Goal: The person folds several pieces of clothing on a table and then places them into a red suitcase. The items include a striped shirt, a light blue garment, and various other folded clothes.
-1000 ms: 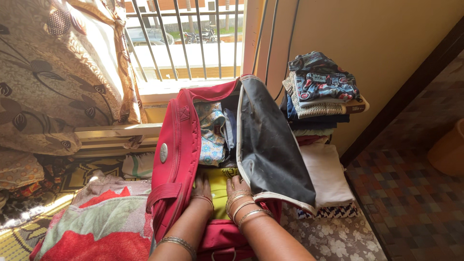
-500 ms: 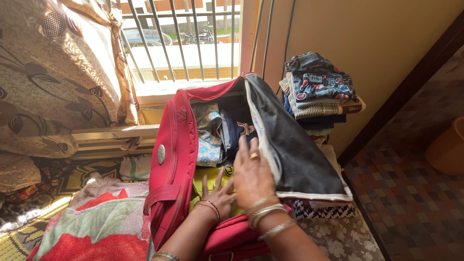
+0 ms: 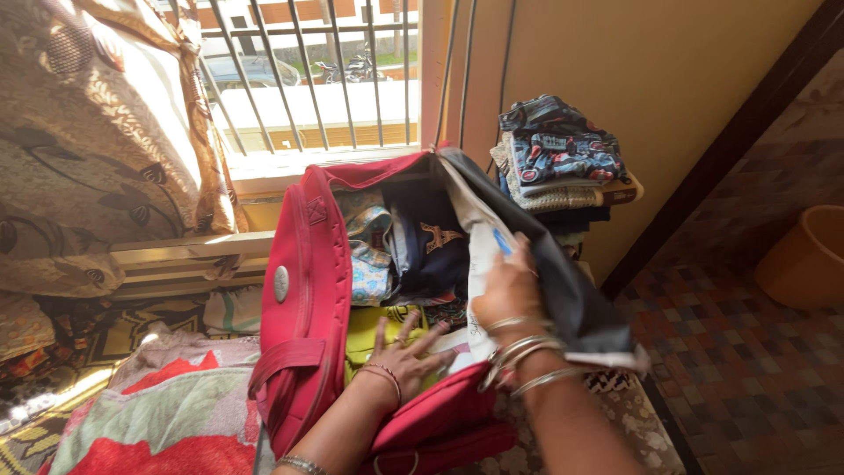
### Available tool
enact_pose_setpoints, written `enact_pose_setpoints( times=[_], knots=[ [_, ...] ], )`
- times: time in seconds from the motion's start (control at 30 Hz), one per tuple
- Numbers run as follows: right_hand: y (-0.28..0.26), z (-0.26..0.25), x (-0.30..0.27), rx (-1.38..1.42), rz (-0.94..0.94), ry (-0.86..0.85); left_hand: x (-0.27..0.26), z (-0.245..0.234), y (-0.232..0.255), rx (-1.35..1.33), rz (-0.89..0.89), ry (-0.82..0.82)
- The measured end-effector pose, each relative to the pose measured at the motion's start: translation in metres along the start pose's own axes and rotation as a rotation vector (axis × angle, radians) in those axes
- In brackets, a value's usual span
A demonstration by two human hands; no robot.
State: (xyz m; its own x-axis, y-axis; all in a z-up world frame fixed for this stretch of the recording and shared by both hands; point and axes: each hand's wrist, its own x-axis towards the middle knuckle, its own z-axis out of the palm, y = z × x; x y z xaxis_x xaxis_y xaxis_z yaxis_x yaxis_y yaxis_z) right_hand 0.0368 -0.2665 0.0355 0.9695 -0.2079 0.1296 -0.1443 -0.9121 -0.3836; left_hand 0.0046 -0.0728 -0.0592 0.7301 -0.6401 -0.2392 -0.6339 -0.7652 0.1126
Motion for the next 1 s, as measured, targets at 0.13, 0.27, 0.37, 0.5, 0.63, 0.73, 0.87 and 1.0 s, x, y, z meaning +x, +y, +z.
enact_pose_setpoints(
  times=[0.13,0.27,0.37,0.5,0.63,0.73,0.87,1.0],
  knots=[
    [-0.026,-0.013,-0.021,-0.134,-0.085,-0.001,0.001,-0.01,-0.002,0.004,-0.131,-0.277],
    [-0.007,-0.047,-0.008,-0.261,-0.004,-0.242,0.008,-0.02,0.0,0.138,-0.212,-0.346],
    [0.007,-0.061,-0.003,0.582,-0.074,-0.25,0.004,-0.013,-0.005,0.059,-0.184,-0.283],
    [0.045,-0.114,-0.022,1.339,0.008,-0.066,0.002,-0.002,-0.003,-0.123,-0.103,-0.101],
    [0.129,-0.098,-0.024,1.137,0.335,0.364,0.009,-0.002,0.003,-0.156,0.03,0.059],
    [0.21,-0.001,-0.037,0.817,0.599,0.358,0.007,-0.01,0.007,-0.197,0.036,0.159],
    [0.266,0.121,-0.046,1.319,1.109,0.223,-0.007,-0.028,0.008,-0.325,-0.08,0.291],
    [0.281,0.165,-0.034,1.401,1.049,0.144,-0.013,-0.028,0.006,-0.341,-0.102,0.441]
  ],
)
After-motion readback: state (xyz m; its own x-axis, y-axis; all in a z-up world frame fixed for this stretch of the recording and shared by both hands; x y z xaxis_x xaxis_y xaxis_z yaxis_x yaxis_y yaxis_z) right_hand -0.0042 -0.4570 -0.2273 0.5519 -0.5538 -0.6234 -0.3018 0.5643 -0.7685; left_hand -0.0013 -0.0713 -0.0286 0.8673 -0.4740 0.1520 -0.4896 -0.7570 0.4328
